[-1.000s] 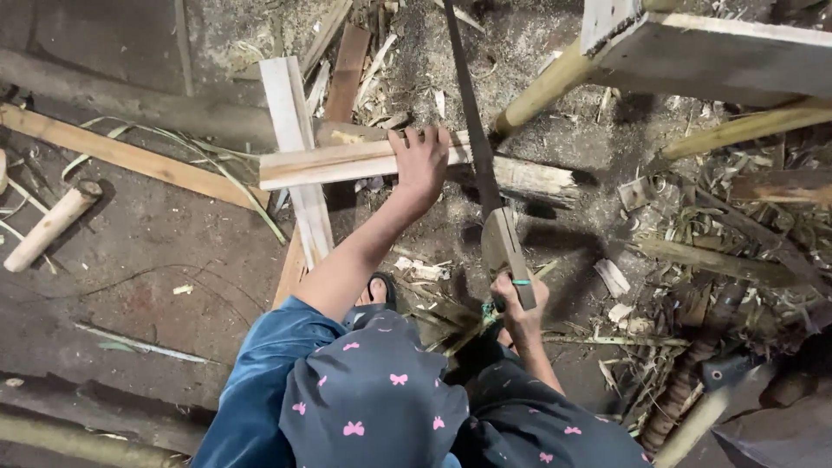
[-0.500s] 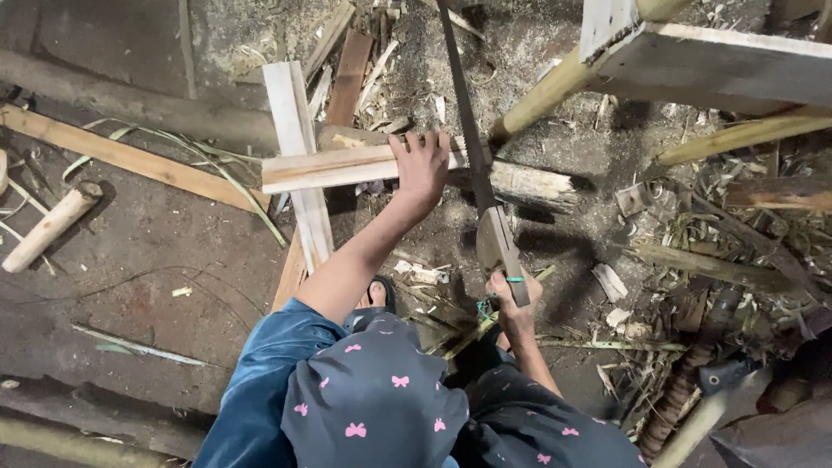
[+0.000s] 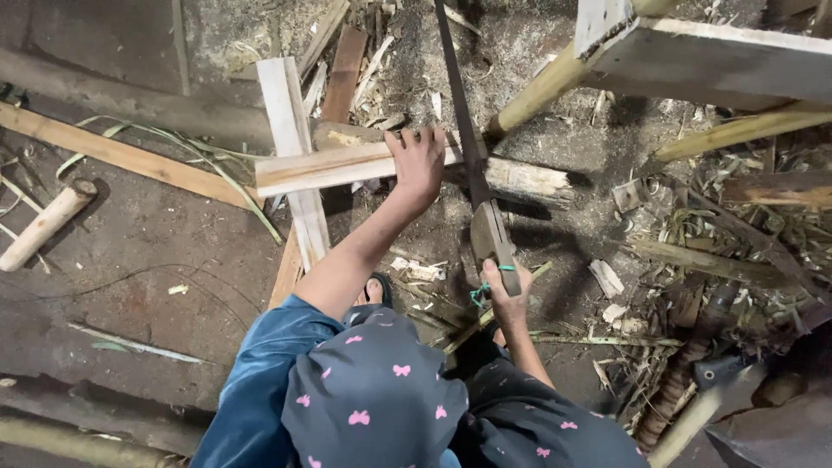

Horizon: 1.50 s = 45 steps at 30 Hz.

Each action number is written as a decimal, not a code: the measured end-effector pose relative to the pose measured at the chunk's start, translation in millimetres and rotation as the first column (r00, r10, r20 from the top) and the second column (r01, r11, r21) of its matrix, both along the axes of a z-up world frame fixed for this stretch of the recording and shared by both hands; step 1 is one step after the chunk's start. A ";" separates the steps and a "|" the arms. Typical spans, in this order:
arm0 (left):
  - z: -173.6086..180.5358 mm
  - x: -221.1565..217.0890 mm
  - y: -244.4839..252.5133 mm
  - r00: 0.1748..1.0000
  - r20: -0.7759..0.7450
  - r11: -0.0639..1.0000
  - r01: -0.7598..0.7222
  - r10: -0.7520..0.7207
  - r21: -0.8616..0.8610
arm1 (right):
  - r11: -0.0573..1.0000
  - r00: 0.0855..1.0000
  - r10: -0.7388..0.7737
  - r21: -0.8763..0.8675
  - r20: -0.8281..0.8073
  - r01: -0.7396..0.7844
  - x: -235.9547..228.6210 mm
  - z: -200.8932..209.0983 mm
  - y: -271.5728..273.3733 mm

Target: A person saws a wooden plank with a hand saw and then uses a billhook to chop wood while sitting on the floor.

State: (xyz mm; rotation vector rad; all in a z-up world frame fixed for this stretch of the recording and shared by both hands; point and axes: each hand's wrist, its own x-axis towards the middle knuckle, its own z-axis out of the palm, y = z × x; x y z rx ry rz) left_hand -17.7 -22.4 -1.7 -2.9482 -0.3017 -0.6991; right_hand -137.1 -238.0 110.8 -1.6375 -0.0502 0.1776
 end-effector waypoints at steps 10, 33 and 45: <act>15.8 -7.0 -3.5 0.997 0.074 0.999 0.028 -0.025 -0.033 | 0.995 0.995 0.000 -0.104 0.096 0.010 -30.5 0.1 -3.4; 36.7 -9.1 -25.3 0.918 -0.396 0.987 -0.045 -0.020 -0.153 | 0.993 0.986 0.036 -0.116 0.163 -0.017 -7.4 23.0 -25.5; 198.6 -52.0 66.2 0.392 -0.875 0.755 -0.471 -0.283 -0.455 | 0.867 0.771 0.389 -0.483 0.505 -0.122 -116.0 -86.4 -275.1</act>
